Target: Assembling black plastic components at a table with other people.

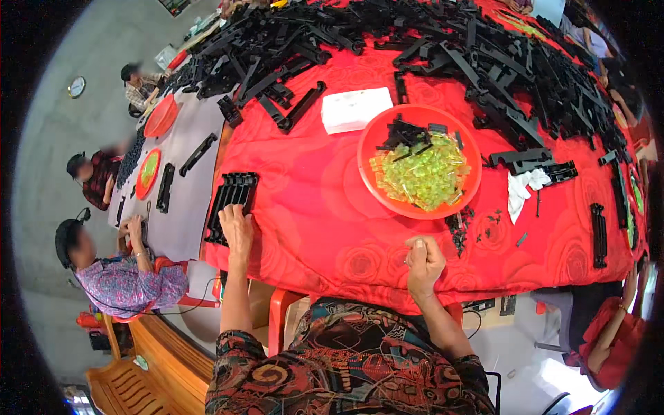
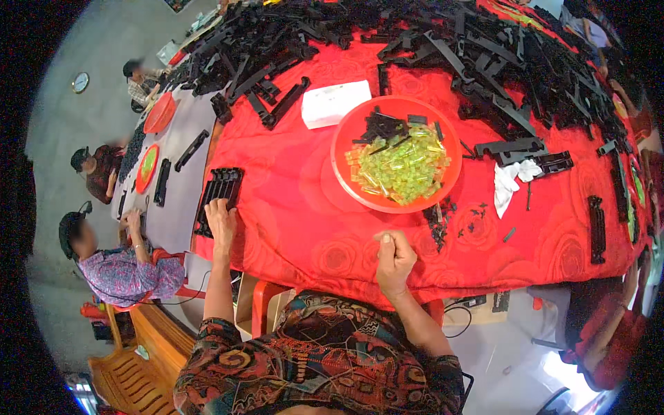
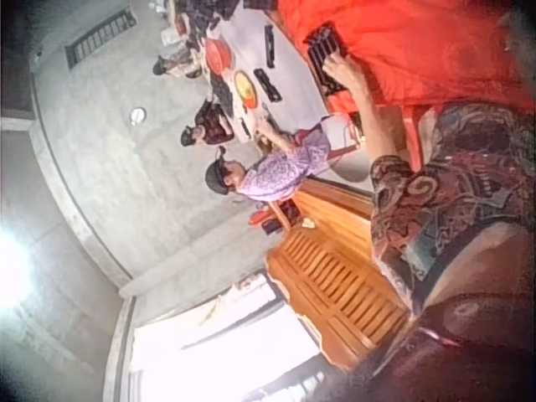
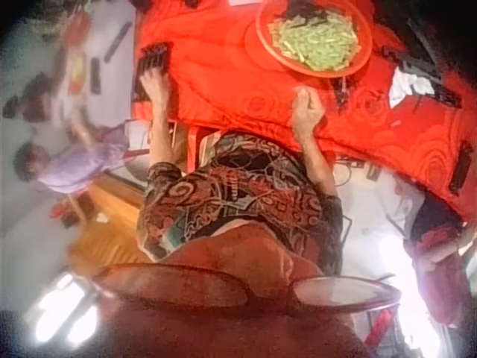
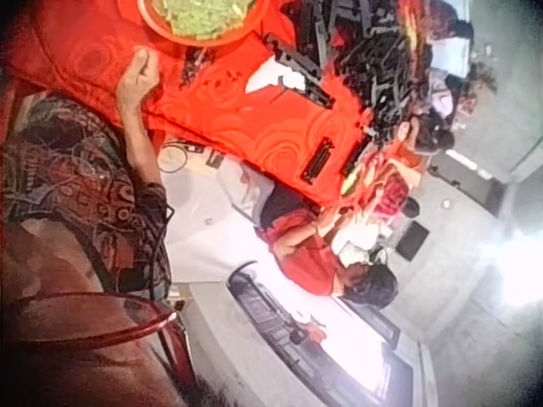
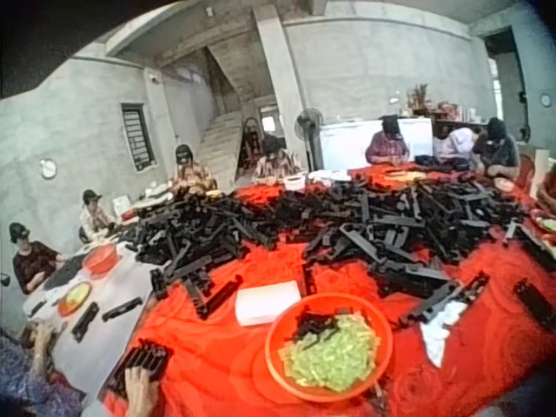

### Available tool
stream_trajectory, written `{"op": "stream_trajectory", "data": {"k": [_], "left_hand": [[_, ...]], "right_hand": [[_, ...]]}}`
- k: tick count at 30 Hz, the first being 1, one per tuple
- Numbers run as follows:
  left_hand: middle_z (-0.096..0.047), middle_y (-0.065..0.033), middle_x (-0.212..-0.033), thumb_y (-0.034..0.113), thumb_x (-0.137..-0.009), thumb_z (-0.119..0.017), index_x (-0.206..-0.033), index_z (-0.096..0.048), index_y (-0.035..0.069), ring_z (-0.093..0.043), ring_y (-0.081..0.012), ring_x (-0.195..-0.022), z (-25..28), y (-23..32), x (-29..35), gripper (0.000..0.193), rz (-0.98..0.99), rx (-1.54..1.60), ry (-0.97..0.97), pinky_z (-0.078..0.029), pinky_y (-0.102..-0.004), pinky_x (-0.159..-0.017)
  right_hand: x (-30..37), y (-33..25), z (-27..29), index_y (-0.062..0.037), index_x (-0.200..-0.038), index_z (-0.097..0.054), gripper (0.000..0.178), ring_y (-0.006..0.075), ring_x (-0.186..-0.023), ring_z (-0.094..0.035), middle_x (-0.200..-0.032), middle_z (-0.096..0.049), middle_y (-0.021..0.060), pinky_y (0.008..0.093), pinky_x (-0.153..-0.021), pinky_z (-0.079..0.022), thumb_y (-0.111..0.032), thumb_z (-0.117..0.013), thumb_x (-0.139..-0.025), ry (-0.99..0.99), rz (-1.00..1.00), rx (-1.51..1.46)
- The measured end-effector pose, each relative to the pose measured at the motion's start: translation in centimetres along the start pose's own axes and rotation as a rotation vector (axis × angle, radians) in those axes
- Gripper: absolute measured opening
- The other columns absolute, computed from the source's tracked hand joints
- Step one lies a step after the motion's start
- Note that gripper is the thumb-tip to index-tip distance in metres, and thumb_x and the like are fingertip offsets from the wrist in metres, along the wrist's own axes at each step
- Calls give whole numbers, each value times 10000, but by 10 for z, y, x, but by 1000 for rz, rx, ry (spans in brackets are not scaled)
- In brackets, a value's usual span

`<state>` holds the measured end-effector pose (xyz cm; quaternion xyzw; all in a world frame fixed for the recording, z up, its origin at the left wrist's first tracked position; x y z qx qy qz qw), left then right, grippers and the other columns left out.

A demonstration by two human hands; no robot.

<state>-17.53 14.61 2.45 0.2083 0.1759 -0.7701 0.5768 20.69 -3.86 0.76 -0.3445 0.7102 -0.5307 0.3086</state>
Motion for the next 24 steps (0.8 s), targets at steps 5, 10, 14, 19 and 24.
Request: {"op": "stream_trajectory", "data": {"k": [5, 10, 14, 19, 24], "left_hand": [[-536, -162, -1104, 144, -657, -773, -1119, -527, 25, -503, -335, -971, 10, 20, -21, 536, 88, -158, 8, -411, -435, -808], [-541, -157, -1121, 185, -736, -719, -1125, -544, 31, -502, -336, -992, 15, 86, -78, 453, -183, 46, 27, -412, -434, -839], [-558, -163, -1040, 129, -749, -702, -1043, -586, 42, -510, -341, -968, -4, 137, -106, 328, -277, 280, 24, -422, -442, -826], [-572, -140, -988, 91, -731, -706, -988, -606, 40, -529, -319, -913, 10, 226, -149, 281, -519, 511, 90, -436, -418, -795], [-605, -107, -871, 76, -742, -697, -876, -631, 24, -570, -293, -848, 42, 322, -181, 158, -732, 669, 86, -458, -389, -762]], "right_hand": [[-1, -3, 0, -6, -847, -602, 136, 33, -537, -399, -616, -505, -11, 221, -472, -328, -82, -513, -917, -3, 122, 187], [-1, -6, -4, -3, -857, -608, 121, 73, -550, -475, -654, -556, 47, 253, -503, -404, -79, -527, -906, -20, 224, 226], [-2, -12, -9, -11, -870, -611, 96, 149, -547, -555, -659, -572, 105, 299, -512, -447, -68, -537, -893, -100, 243, 295], [1, -8, -17, -30, -894, -586, 64, 234, -567, -615, -661, -590, 109, 338, -508, -476, -87, -556, -894, -228, 410, 420], [11, 0, -37, -64, -824, -538, 138, 220, -565, -595, -664, -555, 67, 336, -480, -469, -160, -636, -827, -342, 754, 620]]}}
Point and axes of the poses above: each hand's wrist, its own x-axis away from the middle knuckle, its own z-axis out of the back of the hand, y = z × x, the point moved 4 cm from there along -x, towards the middle knuckle
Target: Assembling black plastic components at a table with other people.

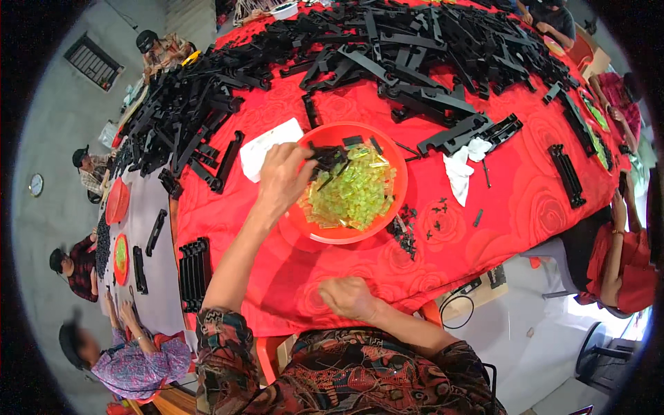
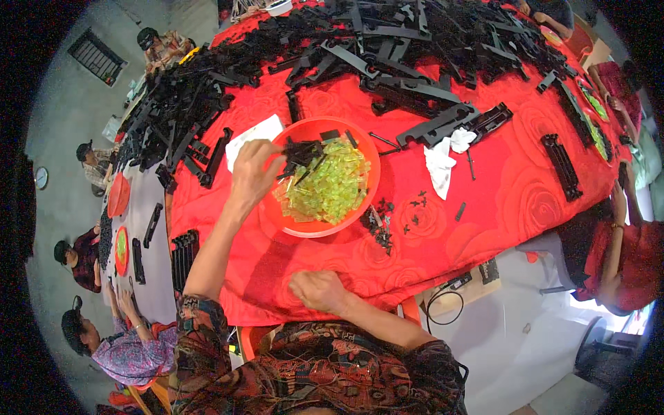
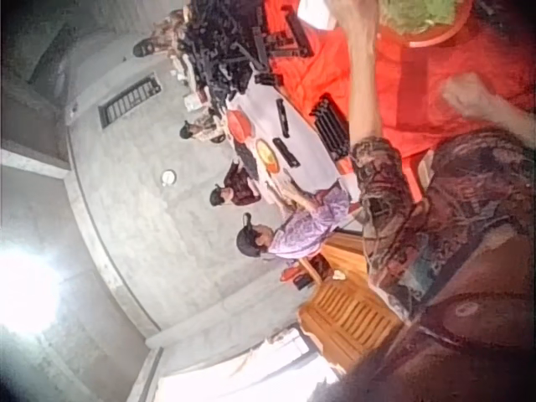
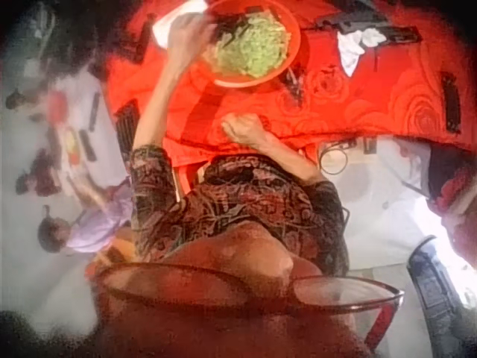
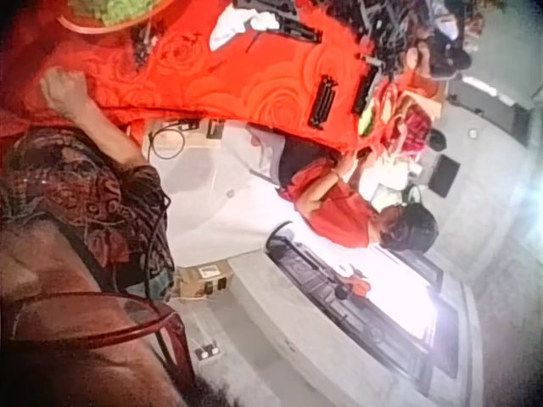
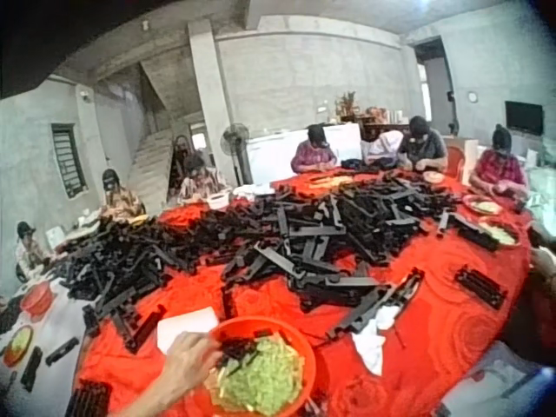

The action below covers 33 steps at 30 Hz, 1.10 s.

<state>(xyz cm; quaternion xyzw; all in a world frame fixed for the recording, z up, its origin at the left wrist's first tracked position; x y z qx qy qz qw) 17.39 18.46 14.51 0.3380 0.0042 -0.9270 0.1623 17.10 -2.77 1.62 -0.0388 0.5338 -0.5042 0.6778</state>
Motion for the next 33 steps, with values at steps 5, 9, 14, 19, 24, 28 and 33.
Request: {"op": "stream_trajectory", "data": {"k": [5, 9, 14, 19, 24, 28, 33], "left_hand": [[-600, -119, -813, 184, -772, -670, -802, -607, 48, -581, -296, -803, -84, 59, -67, 153, -173, 43, -179, -461, -410, -716], [-612, -157, -887, 204, -755, -668, -948, -593, 22, -597, -327, -835, -167, 111, -94, 276, -238, -86, -337, -480, -436, -729], [-618, -208, -926, 120, -742, -634, -1012, -545, -53, -608, -349, -837, -239, 122, -92, 332, -37, -70, -435, -499, -449, -728], [-610, -218, -909, 94, -732, -607, -999, -527, -74, -593, -374, -871, -248, 122, -89, 326, -37, -66, -408, -499, -471, -737], [-597, -224, -879, 91, -710, -601, -943, -540, -63, -559, -400, -913, -222, 115, -94, 285, 178, 118, -352, -492, -476, -754], [-577, -290, -934, 165, -722, -645, -996, -552, -75, -555, -427, -940, -188, 108, -108, 376, 150, 416, -376, -464, -472, -804], [-629, -121, -965, 128, -796, -643, -1057, -606, -5, -599, -171, -918, -88, 84, -63, 295, 446, 1103, -492, -477, -331, -756]], "right_hand": [[7, -6, -13, -83, -736, -458, 202, 205, -498, -551, -587, -453, 48, 341, -450, -450, -163, -628, -812, -96, 95, 39], [13, -2, -18, -84, -732, -465, 183, 204, -490, -556, -583, -466, 50, 345, -453, -452, -178, -611, -792, -173, 157, 61], [43, 14, -42, -91, -583, -525, 172, 217, -489, -558, -524, -512, 56, 383, -473, -443, -193, -613, -689, -273, 186, 1], [67, 31, -72, -105, -482, -541, 209, 217, -492, -555, -471, -517, 57, 381, -482, -423, -256, -641, -586, -249, 176, 16], [24, 5, -20, -79, -608, -536, 204, 236, -571, -585, -578, -531, 69, 383, -506, -455, -223, -634, -714, -301, 203, 14], [12, -2, -11, -83, -739, -511, 153, 230, -584, -594, -661, -508, 77, 358, -483, -470, -193, -601, -795, -321, 150, 68], [11, -3, -17, -79, -785, -487, 132, 224, -545, -582, -622, -487, 73, 355, -464, -470, -137, -606, -780, -257, 105, 94]]}}
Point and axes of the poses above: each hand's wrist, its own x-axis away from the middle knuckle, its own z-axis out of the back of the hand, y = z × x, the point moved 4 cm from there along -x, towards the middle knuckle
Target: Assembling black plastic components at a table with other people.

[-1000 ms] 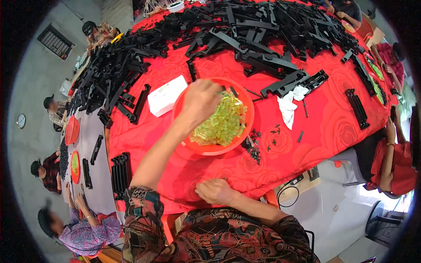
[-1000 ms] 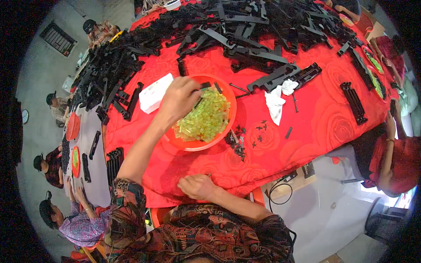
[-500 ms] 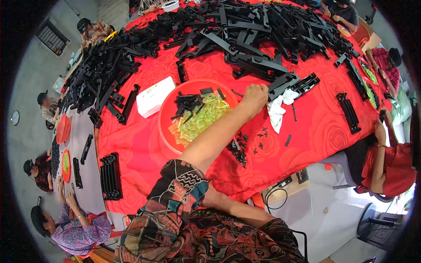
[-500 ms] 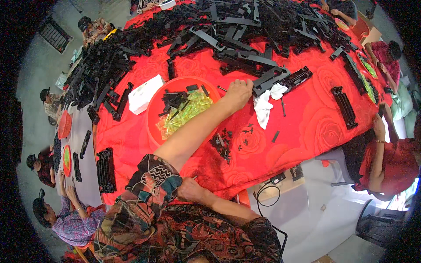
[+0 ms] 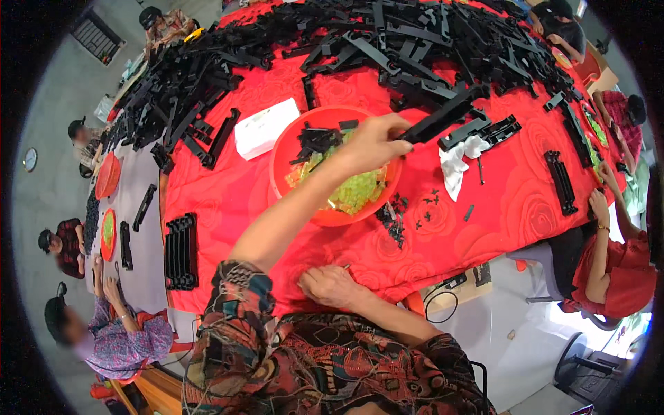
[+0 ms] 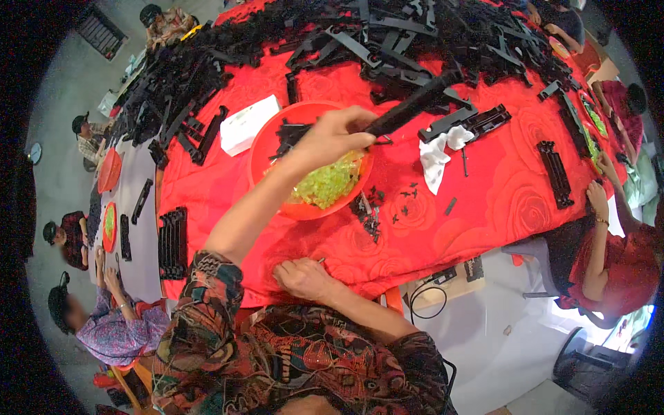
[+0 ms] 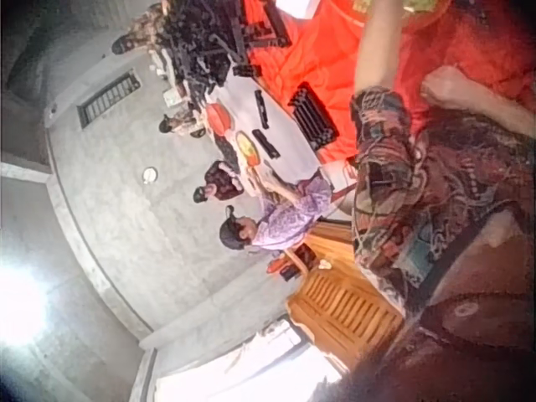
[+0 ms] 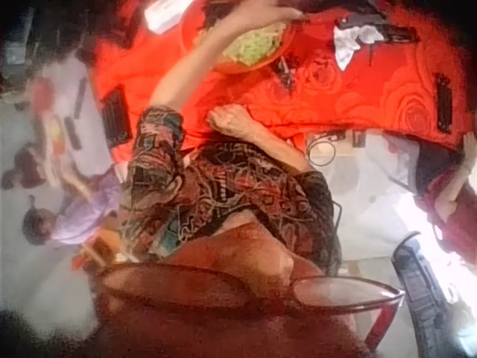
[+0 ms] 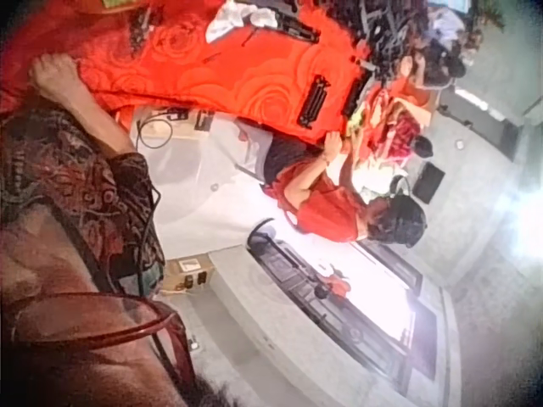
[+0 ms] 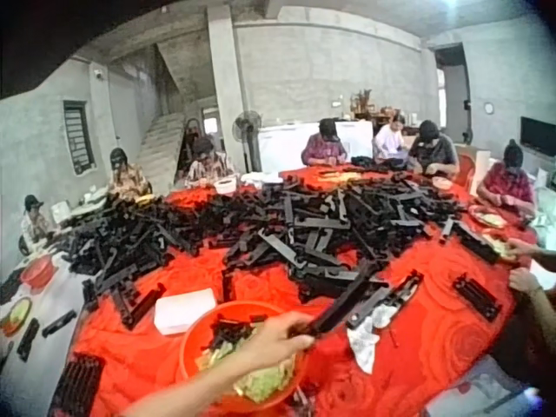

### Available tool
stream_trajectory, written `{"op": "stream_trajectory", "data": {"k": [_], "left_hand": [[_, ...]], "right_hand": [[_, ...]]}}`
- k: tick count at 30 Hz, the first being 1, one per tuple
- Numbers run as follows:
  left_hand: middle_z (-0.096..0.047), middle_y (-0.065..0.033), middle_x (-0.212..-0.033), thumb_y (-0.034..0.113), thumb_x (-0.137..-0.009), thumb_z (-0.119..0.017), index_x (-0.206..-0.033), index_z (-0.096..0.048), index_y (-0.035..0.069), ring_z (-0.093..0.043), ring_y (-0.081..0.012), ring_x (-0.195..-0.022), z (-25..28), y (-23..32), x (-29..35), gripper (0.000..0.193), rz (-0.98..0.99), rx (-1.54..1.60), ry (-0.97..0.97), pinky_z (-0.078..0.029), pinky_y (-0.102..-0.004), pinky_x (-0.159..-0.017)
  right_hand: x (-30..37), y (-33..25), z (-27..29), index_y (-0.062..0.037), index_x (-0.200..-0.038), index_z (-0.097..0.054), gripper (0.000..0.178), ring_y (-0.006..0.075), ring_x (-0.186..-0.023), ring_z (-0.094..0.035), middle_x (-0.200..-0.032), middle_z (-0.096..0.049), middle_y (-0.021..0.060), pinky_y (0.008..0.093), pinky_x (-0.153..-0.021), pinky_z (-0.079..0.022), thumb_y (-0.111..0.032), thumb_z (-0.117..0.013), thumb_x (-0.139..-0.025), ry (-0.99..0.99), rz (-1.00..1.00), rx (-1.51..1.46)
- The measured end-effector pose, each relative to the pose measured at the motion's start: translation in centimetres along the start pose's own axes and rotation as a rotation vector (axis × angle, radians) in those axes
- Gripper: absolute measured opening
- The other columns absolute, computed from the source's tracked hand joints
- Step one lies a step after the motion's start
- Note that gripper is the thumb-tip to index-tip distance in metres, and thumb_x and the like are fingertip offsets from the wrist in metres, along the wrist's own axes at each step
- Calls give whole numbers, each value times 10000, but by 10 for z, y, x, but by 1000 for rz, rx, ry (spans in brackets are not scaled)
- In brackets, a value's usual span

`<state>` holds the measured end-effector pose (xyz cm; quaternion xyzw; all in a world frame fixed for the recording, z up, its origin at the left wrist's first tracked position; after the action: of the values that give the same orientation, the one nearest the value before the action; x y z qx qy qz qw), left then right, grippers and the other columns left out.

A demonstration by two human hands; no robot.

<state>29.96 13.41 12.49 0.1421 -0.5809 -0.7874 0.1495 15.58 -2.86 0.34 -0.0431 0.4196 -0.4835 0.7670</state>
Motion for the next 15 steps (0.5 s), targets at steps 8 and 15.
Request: {"op": "stream_trajectory", "data": {"k": [8, 15], "left_hand": [[-624, -31, -934, 97, -852, -602, -1141, -601, -6, -562, -107, -871, 66, -24, 195, 308, 68, 95, 195, -458, -269, -775], [-649, -33, -955, 21, -869, -567, -1092, -643, -6, -572, -98, -880, 71, -70, 299, 238, 244, 278, 196, -459, -259, -803]], "right_hand": [[-7, -5, 3, -86, -734, -467, 188, 224, -543, -554, -621, -460, 66, 350, -480, -458, -151, -635, -788, -45, 1, -3], [-8, -7, 0, -82, -758, -493, 166, 237, -555, -552, -656, -485, 74, 351, -511, -462, -148, -644, -781, -87, 0, 44]]}}
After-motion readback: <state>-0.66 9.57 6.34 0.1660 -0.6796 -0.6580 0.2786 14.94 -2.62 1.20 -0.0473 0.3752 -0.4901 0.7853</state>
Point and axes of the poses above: each hand's wrist, its own x-axis away from the middle knuckle, its own z-axis out of the back of the hand, y = z × x, the point moved 4 cm from there along -x, towards the middle knuckle
